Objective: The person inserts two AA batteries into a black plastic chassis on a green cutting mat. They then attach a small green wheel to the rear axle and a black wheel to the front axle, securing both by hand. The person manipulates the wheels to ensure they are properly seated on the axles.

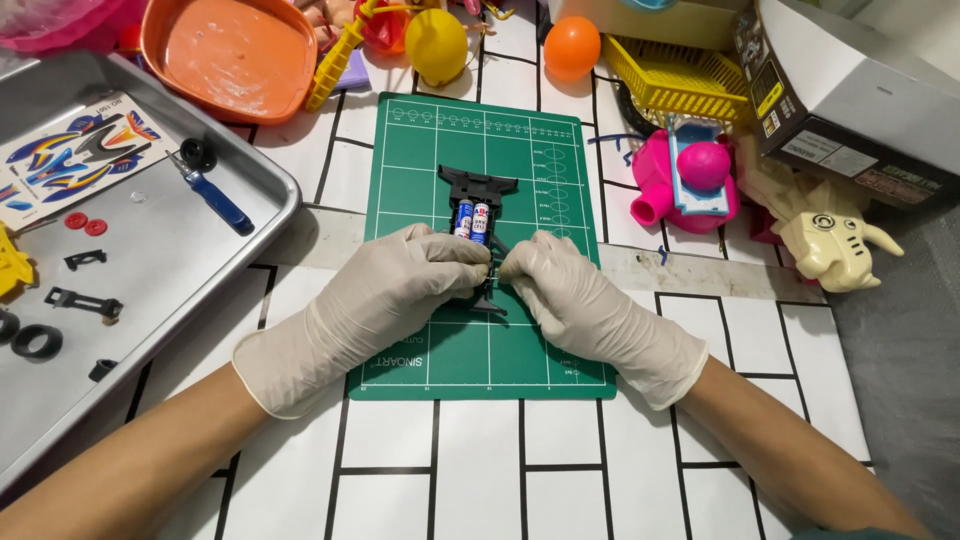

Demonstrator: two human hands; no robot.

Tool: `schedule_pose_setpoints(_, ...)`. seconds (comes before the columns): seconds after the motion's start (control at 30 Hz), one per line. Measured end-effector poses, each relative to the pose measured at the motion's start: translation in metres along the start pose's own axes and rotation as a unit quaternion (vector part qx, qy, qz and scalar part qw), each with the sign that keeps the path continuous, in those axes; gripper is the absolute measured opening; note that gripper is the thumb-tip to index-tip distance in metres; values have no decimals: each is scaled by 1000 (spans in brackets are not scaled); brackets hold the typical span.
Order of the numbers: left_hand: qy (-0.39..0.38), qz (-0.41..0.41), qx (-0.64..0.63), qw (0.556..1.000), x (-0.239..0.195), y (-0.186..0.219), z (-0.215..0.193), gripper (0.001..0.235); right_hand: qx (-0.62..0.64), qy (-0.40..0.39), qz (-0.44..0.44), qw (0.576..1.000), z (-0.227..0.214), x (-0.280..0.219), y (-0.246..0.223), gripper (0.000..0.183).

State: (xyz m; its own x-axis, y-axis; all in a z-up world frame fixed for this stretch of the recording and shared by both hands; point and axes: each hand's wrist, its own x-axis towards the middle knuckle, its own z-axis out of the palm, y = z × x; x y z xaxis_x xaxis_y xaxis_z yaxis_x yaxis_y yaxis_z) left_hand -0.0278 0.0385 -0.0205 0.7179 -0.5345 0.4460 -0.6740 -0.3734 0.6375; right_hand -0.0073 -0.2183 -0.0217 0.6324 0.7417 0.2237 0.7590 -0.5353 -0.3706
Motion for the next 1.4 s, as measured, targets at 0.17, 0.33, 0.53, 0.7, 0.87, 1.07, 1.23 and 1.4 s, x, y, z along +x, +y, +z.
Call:
schedule_pose_setpoints(0.17, -8, -9, -3, 1000, 2, 3, -3, 25, -61, 13, -19, 998, 9, 3, 0, 16)
schedule_pose_setpoints(0.33, -22, -26, -43, 998, 2, 9, -8, 27, -96, 4, -1, 995, 7, 1, -3, 18)
schedule_pose_setpoints(0.53, -26, -2, 2, 1000, 1, 7, -11, 33, -6, 86, -35, 996, -8, -1, -17, 16)
schedule_pose_setpoints(0.7, 113, -52, 102, 987, -2, 14, -4, 67, 29, 167, -26, 985, -3, -6, -11, 14)
schedule_pose_setpoints(0.87, 118, -159, 131, 971, -4, 8, 7, 52, 52, 213, -68, 973, -1, -1, -16, 16)
schedule_pose_setpoints(1.07, 106, -314, -45, 942, 9, 31, 2, 57, 49, 266, -109, 957, -3, 1, -17, 14)
schedule_pose_setpoints(1.23, 143, -421, -353, 823, 22, 70, -12, 65, -21, 313, -171, 934, -12, 6, -32, 16)
schedule_pose_setpoints(1.4, 184, -401, -466, 767, 19, 70, -16, 97, -16, 335, -153, 930, -15, 7, -37, 15)
